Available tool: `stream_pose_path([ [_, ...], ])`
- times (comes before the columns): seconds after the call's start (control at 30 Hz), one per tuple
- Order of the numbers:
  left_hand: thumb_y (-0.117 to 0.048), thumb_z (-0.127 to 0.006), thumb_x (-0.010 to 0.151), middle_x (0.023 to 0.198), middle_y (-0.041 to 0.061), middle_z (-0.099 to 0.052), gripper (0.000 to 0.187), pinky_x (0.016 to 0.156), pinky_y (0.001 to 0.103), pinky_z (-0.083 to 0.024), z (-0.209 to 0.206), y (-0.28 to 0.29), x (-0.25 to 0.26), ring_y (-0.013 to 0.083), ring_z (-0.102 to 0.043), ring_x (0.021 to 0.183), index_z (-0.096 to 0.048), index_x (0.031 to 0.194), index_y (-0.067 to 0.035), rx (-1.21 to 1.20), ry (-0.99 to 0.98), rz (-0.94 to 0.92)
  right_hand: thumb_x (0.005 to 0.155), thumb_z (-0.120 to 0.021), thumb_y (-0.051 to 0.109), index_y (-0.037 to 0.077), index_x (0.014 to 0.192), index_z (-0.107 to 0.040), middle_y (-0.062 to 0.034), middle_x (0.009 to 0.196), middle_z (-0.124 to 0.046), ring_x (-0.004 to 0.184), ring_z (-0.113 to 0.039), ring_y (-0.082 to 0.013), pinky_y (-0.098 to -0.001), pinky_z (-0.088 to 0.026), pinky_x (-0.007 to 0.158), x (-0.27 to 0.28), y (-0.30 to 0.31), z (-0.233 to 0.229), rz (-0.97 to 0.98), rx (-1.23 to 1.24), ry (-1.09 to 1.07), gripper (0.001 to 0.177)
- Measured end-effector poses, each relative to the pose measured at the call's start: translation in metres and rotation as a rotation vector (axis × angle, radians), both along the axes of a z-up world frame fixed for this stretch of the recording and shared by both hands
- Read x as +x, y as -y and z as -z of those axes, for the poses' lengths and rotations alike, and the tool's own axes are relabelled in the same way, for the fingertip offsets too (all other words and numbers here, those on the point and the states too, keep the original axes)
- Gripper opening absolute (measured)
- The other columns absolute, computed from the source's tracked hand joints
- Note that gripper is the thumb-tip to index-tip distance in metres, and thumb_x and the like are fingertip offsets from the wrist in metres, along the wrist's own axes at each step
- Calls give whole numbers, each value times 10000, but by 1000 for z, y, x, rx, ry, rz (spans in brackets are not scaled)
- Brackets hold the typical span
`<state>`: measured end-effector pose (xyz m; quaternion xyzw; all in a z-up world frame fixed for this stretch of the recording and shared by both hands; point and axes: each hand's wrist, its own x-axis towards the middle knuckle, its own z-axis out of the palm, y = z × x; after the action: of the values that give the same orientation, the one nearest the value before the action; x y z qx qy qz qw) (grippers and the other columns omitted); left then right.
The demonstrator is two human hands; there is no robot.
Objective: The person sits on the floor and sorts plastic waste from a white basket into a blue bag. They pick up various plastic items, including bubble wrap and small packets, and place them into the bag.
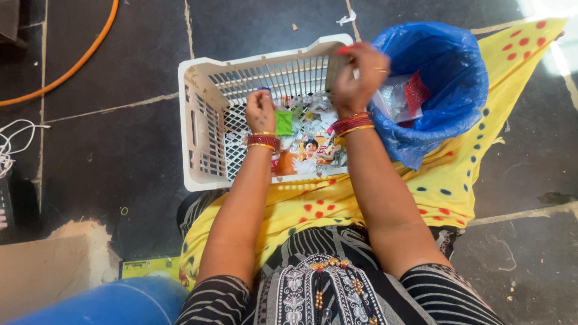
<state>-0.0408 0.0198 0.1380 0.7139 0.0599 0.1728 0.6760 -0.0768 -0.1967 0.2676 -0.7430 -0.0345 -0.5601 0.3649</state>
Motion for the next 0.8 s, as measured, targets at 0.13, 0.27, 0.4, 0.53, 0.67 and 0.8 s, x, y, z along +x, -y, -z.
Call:
stream_pose_path([
  [0.13,-81,-634,968,869,35,-683,123,572,236,-506,55,-18,24,101,-622,686,-657,1071,-16,-268,-74,-174,711,-624,-1,98,1061,-722,-159,1250,-629,1191,-568,-379,-493,-421,1009,-1,30,-5,608,63,-40,377],
  [0.27,-33,-649,932,990,79,-700,185,735,262,-530,80,-29,41,137,-653,834,-661,1107,23,-267,-18,-276,685,-604,-2,69,1077,-703,-228,1336,-575,1265,-481,-475,-571,-346,1058,9,21,0,544,-38,9,411],
  [0.4,-84,-695,896,1118,94,-696,287,843,315,-555,46,-19,32,180,-669,977,-642,1170,-15,-315,-276,-170,790,-602,-56,61,923,-694,-153,1091,-683,1094,-626,-368,-474,-485,987,16,1,17,-54,-41,-106,200],
  [0.53,-188,-720,876,1230,70,-682,395,896,366,-563,-35,-12,19,204,-665,1099,-607,1243,-94,-57,-566,192,795,-626,-69,74,817,-694,-103,872,-715,905,-671,-315,-423,-541,823,15,-21,28,-246,-105,-274,160],
  [0.67,-268,-757,887,1278,128,-681,454,1015,386,-529,-40,-20,51,270,-658,1179,-621,1274,-74,738,-483,484,812,-640,-56,70,824,-691,-100,865,-711,875,-678,-318,-428,-550,794,11,-27,25,-289,-115,-314,136],
  [0.8,-246,-734,911,1345,269,-652,464,1024,422,-540,24,-49,96,360,-646,1249,-682,1306,-9,1349,-817,575,814,-641,-51,76,831,-695,-105,861,-704,873,-681,-323,-431,-550,793,11,-26,24,-303,-109,-344,139],
])
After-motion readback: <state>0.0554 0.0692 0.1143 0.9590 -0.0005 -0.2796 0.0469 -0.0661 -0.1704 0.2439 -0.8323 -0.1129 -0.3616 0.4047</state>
